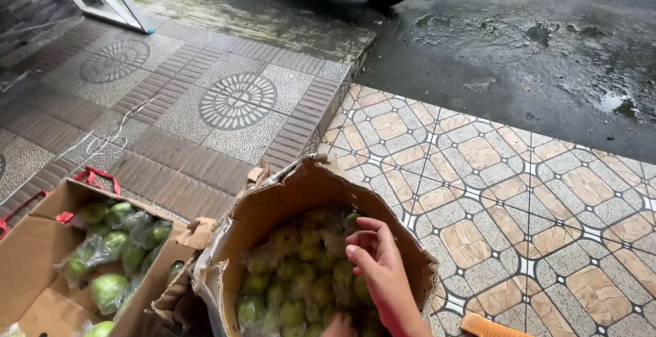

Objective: The person is picking up guavas from a large bin, placing each one into a small plastic bag, and then arranging the bagged guavas into cardboard boxes.

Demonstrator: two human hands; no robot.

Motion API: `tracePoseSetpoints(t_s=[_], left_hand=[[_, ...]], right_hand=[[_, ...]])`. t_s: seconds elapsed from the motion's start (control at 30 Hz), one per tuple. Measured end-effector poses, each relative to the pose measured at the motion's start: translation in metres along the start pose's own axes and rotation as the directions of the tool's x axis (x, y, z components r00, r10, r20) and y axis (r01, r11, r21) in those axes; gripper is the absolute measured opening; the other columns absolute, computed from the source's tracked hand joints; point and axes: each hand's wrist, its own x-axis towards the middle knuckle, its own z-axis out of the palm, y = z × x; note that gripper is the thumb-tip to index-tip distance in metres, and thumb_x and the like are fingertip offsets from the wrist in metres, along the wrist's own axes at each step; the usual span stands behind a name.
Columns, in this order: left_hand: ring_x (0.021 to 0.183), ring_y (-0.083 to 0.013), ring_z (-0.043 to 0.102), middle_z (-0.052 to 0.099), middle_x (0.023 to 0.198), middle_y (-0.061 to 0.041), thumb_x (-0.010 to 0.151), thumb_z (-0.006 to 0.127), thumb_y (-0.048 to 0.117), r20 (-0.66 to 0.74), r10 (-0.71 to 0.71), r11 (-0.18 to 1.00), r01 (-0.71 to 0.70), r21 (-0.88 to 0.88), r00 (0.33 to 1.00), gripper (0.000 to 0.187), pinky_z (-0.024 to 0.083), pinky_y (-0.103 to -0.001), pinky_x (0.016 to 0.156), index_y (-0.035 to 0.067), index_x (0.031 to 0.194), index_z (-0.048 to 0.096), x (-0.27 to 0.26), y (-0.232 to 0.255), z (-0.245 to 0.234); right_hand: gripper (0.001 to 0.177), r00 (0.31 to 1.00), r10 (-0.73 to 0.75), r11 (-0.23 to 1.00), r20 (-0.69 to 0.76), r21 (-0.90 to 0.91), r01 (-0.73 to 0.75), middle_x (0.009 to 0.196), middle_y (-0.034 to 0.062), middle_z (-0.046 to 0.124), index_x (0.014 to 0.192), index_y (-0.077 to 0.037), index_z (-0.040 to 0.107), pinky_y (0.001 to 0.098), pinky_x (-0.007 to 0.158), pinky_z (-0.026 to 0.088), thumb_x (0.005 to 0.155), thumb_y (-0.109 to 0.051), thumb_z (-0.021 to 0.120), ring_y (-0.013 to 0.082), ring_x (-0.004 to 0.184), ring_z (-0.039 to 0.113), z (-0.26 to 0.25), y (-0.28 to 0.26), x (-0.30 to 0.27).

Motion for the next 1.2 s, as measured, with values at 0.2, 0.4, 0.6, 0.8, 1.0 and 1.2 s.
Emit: tracePoseSetpoints(t_s=[0.2,0.4,0.6,0.8,1.0,1.2], left_hand=[[0.131,-0.0393,0.046,0.066,0.133,-0.008,0.103,0.045,0.024,0.188,0.074,0.966,-0.024,-0.258,0.979,0.040,0.034,-0.063,0.100,0.016,0.133,0.070,-0.017,0.026,-0.034],[0.109,-0.0370,0.054,0.070,0.109,-0.013,0.066,0.060,0.059,0.044,-0.264,0.699,0.222,-0.680,0.964,0.066,0.043,-0.049,0.088,0.009,0.110,0.065,-0.183,-0.095,-0.254],[0.092,-0.0195,0.073,0.078,0.109,-0.009,0.064,0.079,0.034,0.231,-0.542,-0.750,-0.342,-0.566,0.808,0.069,0.057,-0.030,0.070,0.009,0.128,0.069,-0.242,-0.127,-0.272],[0.099,-0.0189,0.064,0.072,0.115,-0.006,0.086,0.067,0.055,-0.086,-0.606,-0.781,-0.612,-0.128,0.791,0.058,0.052,-0.030,0.076,0.011,0.123,0.067,-0.247,-0.120,-0.233],[0.117,-0.0260,0.064,0.065,0.127,-0.011,0.070,0.088,0.034,-0.141,-0.606,-0.770,-0.622,-0.144,0.783,0.080,0.056,-0.037,0.092,0.009,0.138,0.053,-0.264,-0.146,-0.266],[0.120,-0.0274,0.063,0.068,0.124,-0.009,0.068,0.093,0.026,-0.218,-0.623,-0.710,-0.660,-0.247,0.751,0.071,0.051,-0.040,0.104,0.008,0.128,0.059,-0.281,-0.146,-0.282]], right_hand=[[0.045,1.000,-0.008,0.991,0.001,-0.130,0.008,0.102,0.0037,0.072,0.130,-0.016,0.062,0.0304,0.073,0.050,0.086,-0.010,0.066,0.0129,0.087,0.062,-0.002,-0.004,0.007],[0.040,0.989,-0.135,0.988,-0.057,0.063,0.139,0.107,0.0138,0.071,0.129,-0.008,0.063,0.0310,0.064,0.049,0.089,-0.006,0.063,0.0219,0.082,0.064,-0.008,0.009,0.017],[0.037,0.988,-0.105,0.984,-0.110,0.129,0.119,0.115,0.0190,0.070,0.130,-0.003,0.062,0.0353,0.061,0.050,0.093,-0.004,0.060,0.0266,0.080,0.062,-0.013,0.024,0.033],[0.040,0.986,-0.164,0.978,-0.040,0.123,0.167,0.111,0.0177,0.069,0.131,-0.002,0.056,0.0370,0.065,0.048,0.094,-0.017,0.056,0.0271,0.083,0.064,0.007,0.038,0.010],[0.064,0.756,-0.643,0.765,0.119,0.053,0.642,0.126,0.0146,0.062,0.143,-0.008,0.044,0.0316,0.076,0.053,0.092,-0.041,0.065,0.0197,0.098,0.064,0.020,0.048,0.017],[0.070,0.749,-0.643,0.766,0.157,0.127,0.631,0.148,0.0171,0.050,0.155,-0.014,0.039,0.0401,0.112,0.042,0.095,-0.034,0.068,0.0267,0.137,0.050,0.018,0.071,0.021]])
